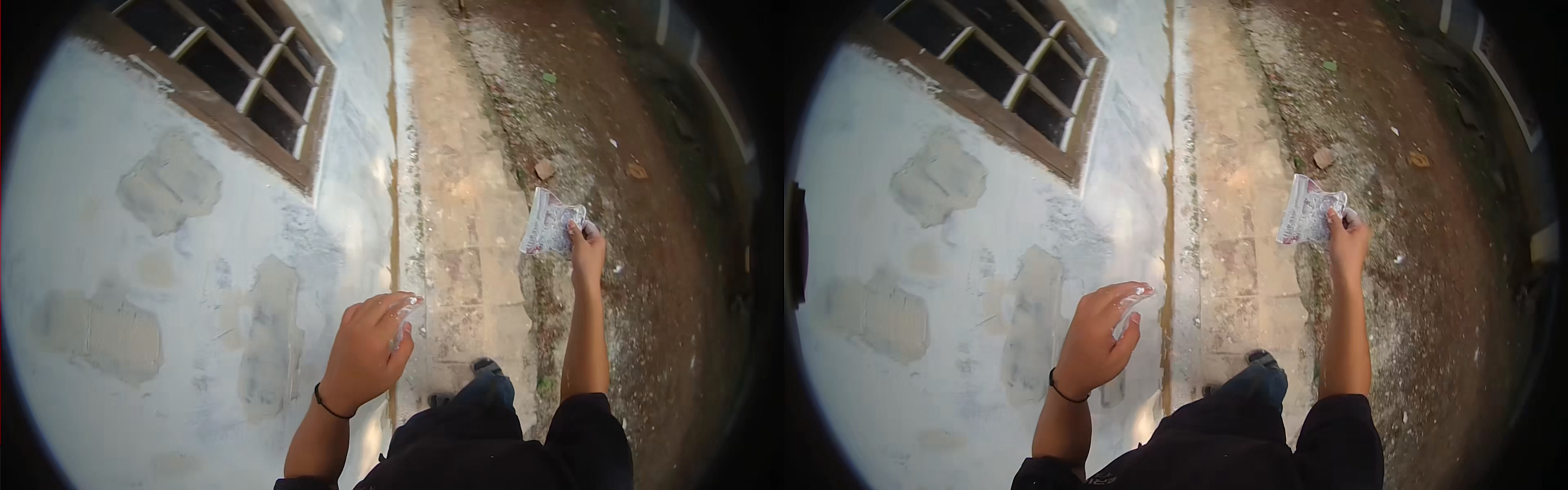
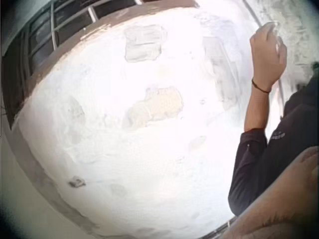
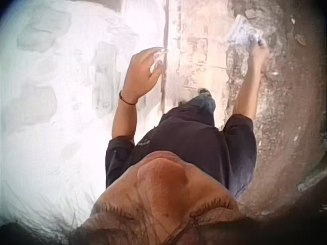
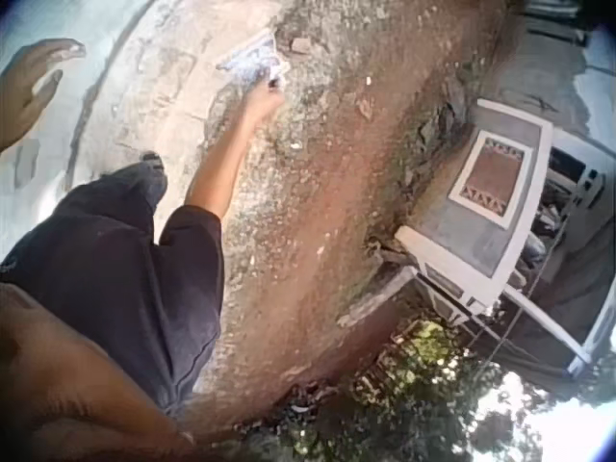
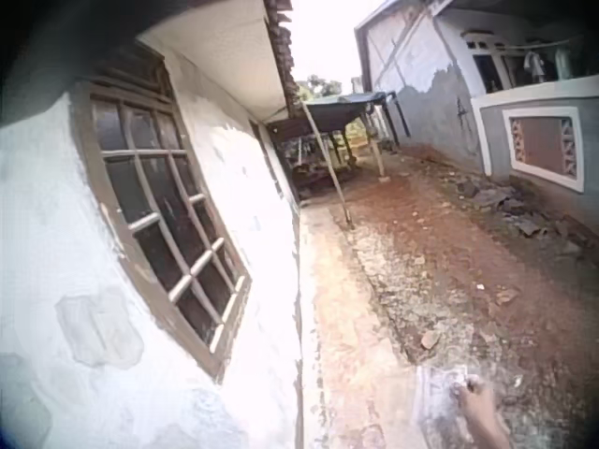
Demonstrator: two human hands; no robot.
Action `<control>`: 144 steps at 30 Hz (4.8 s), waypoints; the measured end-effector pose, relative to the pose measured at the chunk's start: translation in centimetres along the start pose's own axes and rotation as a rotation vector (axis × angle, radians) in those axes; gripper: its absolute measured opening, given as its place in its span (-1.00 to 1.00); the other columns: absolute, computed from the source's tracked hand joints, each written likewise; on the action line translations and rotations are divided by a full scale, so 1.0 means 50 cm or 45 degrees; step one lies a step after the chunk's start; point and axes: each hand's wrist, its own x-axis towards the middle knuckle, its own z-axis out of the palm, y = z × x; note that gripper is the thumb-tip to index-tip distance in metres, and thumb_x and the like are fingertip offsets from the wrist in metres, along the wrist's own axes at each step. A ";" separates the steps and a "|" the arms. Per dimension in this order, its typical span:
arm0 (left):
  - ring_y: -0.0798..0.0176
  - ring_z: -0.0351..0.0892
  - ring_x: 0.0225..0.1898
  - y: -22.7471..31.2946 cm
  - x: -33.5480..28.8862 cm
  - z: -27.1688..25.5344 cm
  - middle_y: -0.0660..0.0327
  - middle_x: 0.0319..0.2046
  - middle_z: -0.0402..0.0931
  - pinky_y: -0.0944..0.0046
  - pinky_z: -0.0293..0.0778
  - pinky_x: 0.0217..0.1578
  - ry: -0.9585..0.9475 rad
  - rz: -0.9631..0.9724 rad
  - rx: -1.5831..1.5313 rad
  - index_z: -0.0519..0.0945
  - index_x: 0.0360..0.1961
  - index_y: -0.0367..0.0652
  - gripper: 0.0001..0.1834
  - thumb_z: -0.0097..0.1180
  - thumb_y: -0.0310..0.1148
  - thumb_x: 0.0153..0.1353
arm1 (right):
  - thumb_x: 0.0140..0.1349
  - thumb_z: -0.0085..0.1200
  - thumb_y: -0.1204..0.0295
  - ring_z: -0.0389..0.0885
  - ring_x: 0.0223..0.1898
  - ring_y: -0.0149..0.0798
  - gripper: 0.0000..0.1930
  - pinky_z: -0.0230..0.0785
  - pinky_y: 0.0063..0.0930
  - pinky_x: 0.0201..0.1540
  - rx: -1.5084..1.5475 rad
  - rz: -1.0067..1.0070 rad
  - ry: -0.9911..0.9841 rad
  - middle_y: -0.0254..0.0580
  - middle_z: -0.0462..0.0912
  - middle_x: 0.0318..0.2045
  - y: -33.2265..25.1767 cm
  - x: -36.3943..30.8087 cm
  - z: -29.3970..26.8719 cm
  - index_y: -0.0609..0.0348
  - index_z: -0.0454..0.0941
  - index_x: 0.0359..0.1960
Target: The person applies plaster to an exterior wall with a putty knife, smoothing it over the surface.
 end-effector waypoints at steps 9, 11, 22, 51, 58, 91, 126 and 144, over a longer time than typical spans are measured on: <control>0.17 0.52 -0.09 0.242 -0.402 -0.573 0.18 -0.16 0.56 0.19 0.30 -0.09 0.669 -0.177 1.257 0.56 -0.13 -0.19 -0.70 0.09 -0.47 0.04 | 0.27 0.10 0.39 0.55 -0.34 -0.51 -0.74 0.36 -0.64 -0.24 1.217 -1.087 -1.421 -0.25 0.63 -0.33 -0.953 -0.497 0.574 0.41 0.53 -0.17; 0.17 0.53 -0.14 0.288 -0.477 -0.655 0.18 -0.19 0.59 0.19 0.31 -0.10 0.786 -0.266 1.390 0.57 -0.14 -0.16 -0.69 0.05 -0.49 0.03 | 0.24 0.15 0.35 0.50 -0.41 -0.53 -0.72 0.30 -0.67 -0.32 1.382 -1.132 -1.550 -0.29 0.62 -0.40 -1.109 -0.626 0.611 0.38 0.56 -0.21; 0.11 0.55 -0.26 0.353 -0.557 -0.809 0.08 -0.30 0.61 0.21 0.37 -0.18 1.154 -0.278 1.915 0.61 -0.25 -0.23 -0.69 -0.03 -0.61 -0.06 | 0.20 0.04 0.47 0.59 -0.32 -0.26 -0.87 0.39 -0.39 -0.24 1.366 -1.596 -1.032 -0.08 0.64 -0.43 -1.519 -0.869 0.704 0.20 0.64 -0.33; 0.14 0.55 -0.35 0.374 -0.583 -0.872 0.09 -0.41 0.61 0.25 0.30 -0.27 1.163 -0.154 2.103 0.63 -0.34 -0.24 -0.64 -0.04 -0.59 -0.26 | 0.24 0.05 0.26 0.59 -0.18 0.02 -0.76 0.38 -0.17 -0.15 0.775 -2.112 -0.417 0.07 0.63 -0.24 -1.733 -0.952 0.793 0.08 0.58 -0.15; 0.15 0.54 -0.34 0.375 -0.604 -0.851 0.11 -0.39 0.61 0.24 0.28 -0.25 1.175 -0.165 2.161 0.62 -0.34 -0.22 -0.64 -0.04 -0.59 -0.25 | 0.26 0.03 0.23 0.58 -0.16 0.08 -0.74 0.39 -0.17 -0.16 1.026 -2.065 -0.273 0.09 0.63 -0.24 -1.729 -0.905 0.741 0.12 0.56 -0.15; 0.21 0.55 -0.36 0.382 -0.630 -0.845 0.16 -0.43 0.62 0.26 0.22 -0.30 1.145 -0.105 2.046 0.62 -0.33 -0.21 -0.59 -0.05 -0.61 -0.32 | 0.16 0.11 0.01 0.47 -0.50 -0.32 -0.52 0.38 -0.34 -0.42 1.058 -1.649 -1.047 -0.19 0.58 -0.46 -1.785 -0.913 0.815 0.29 0.62 -0.31; 0.24 0.54 -0.39 0.402 -0.617 -0.819 0.24 -0.48 0.57 0.26 0.21 -0.33 1.110 -0.163 2.083 0.63 -0.35 -0.17 -0.62 -0.02 -0.59 -0.30 | 0.07 0.16 0.14 0.62 -0.05 -0.06 -0.57 0.45 -0.33 0.01 0.769 -1.138 -0.615 0.08 0.64 -0.15 -1.677 -0.958 0.840 0.30 0.61 -0.22; 0.25 0.52 -0.39 0.407 -0.650 -0.818 0.25 -0.50 0.54 0.27 0.20 -0.34 1.117 -0.119 2.082 0.63 -0.35 -0.18 -0.60 -0.03 -0.60 -0.33 | 0.13 -0.01 0.37 0.60 -0.12 0.08 -0.77 0.45 -0.18 -0.06 0.855 -1.894 -0.065 0.06 0.64 -0.20 -1.727 -1.069 0.735 0.21 0.63 -0.28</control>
